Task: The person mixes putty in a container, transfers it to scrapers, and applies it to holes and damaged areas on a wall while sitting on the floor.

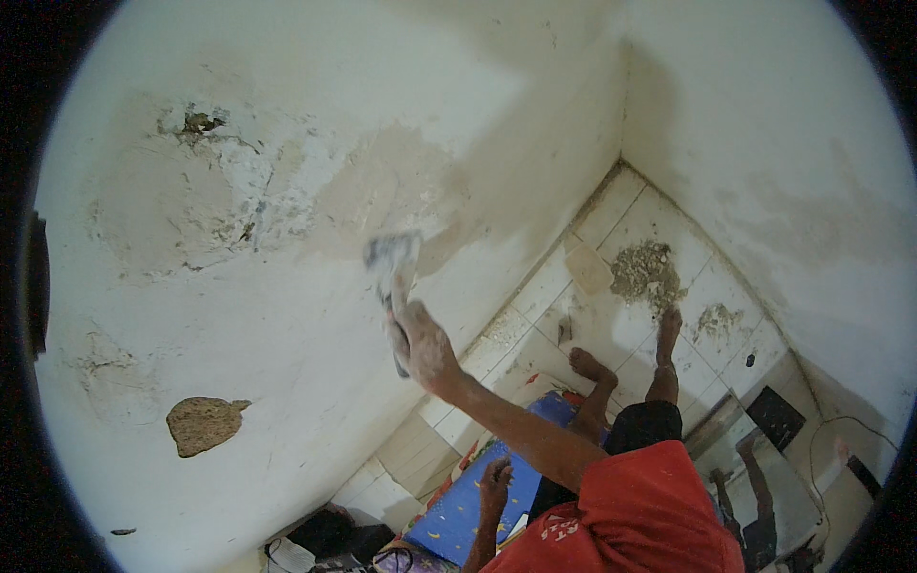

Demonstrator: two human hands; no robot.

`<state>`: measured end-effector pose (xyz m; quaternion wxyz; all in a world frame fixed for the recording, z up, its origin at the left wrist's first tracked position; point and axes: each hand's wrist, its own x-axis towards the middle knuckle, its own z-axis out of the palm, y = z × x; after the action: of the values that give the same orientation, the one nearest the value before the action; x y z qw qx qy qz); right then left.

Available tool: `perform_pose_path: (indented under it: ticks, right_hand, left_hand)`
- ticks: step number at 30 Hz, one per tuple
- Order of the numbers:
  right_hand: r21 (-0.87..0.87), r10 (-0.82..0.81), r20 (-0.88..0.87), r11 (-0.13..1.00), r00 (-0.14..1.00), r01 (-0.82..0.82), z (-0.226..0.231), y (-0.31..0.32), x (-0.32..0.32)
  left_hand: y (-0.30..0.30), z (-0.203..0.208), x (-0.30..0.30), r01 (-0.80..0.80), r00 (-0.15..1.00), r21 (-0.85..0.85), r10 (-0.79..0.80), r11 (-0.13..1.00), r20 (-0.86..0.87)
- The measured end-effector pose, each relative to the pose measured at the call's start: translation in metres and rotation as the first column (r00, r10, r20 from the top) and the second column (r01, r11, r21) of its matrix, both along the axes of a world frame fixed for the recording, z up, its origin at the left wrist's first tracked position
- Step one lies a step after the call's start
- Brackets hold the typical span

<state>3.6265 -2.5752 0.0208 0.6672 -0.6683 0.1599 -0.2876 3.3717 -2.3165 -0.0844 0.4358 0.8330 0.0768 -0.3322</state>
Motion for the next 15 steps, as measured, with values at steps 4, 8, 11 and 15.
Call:
perform_pose_path:
  ticks: [4,8,11,15]
  right_hand:
    - [-0.125,0.141,0.086,0.984,0.986,-0.130,-0.036,0.016,-0.043]
    - [0.453,0.138,-0.044,0.886,0.989,-0.104,-0.064,-0.038,-0.042]
    - [0.534,0.086,-0.073,0.845,0.994,-0.034,-0.055,-0.072,-0.005]
    - [-0.016,-0.301,-0.046,0.954,0.953,0.300,-0.085,-0.054,0.050]
  left_hand:
    - [-0.003,0.011,0.008,0.082,0.995,0.057,-0.085,0.995,0.043]
    - [0.000,0.011,0.009,-0.007,1.000,0.057,0.008,0.998,-0.010]
    - [0.002,0.014,0.007,0.013,0.999,0.086,-0.009,0.996,-0.045]
    - [0.004,0.006,0.000,0.015,1.000,0.036,-0.015,0.999,-0.008]
